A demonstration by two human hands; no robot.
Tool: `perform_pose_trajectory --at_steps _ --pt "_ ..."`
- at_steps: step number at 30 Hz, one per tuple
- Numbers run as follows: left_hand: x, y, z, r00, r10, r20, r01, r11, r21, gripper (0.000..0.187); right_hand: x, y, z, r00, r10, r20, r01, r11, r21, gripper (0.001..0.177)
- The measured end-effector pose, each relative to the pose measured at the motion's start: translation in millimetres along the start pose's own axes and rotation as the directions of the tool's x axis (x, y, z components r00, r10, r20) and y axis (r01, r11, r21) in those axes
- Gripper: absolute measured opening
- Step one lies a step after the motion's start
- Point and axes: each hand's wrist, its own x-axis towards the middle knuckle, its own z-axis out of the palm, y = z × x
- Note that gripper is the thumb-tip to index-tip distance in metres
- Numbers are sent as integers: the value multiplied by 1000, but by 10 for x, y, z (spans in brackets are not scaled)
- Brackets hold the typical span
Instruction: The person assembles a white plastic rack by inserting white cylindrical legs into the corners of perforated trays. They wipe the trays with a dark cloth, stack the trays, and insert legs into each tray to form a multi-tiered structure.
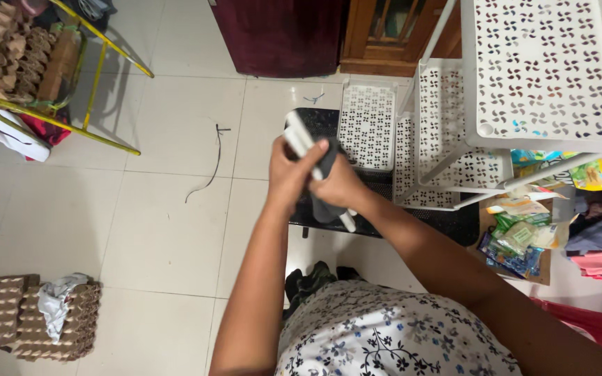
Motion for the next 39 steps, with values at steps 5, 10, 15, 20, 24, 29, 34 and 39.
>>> perform_pose_trajectory --at_steps 5,10,15,20,24,29,34,39 --pt "254 -131 134 985 -137 102 169 872 -459 25 32 -140 -50 982 -169 81 171 985 -8 46" --pt "558 -255 95 946 -259 -196 44 700 -713 20 -177 -192 -93 992 -79 99 102 962 -254 54" --pt "647 -298 5 801 -359 -479 -119 688 -716 30 -325 -93 34 989 -145 -26 86 713 -695 52" --pt "538 -159 -124 989 -39 -139 -85 626 -775 25 -18 114 -185 940 237 245 -159 940 -300 44" --pt "574 -88 -285 897 292 332 127 550 -826 22 88 299 -363 742 74 666 -362 881 305 59" --pt "574 -30 -388 972 72 223 141 578 -804 21 156 231 -137 817 121 564 -282 937 207 52" --pt "509 -71 -119 794 -256 -551 -189 758 -624 27 -15 -148 259 997 53 63 -12 851 -525 30" --pt "481 -257 -344 997 -14 -77 -53 603 -796 20 107 -155 153 984 -81 161 126 948 -293 35"
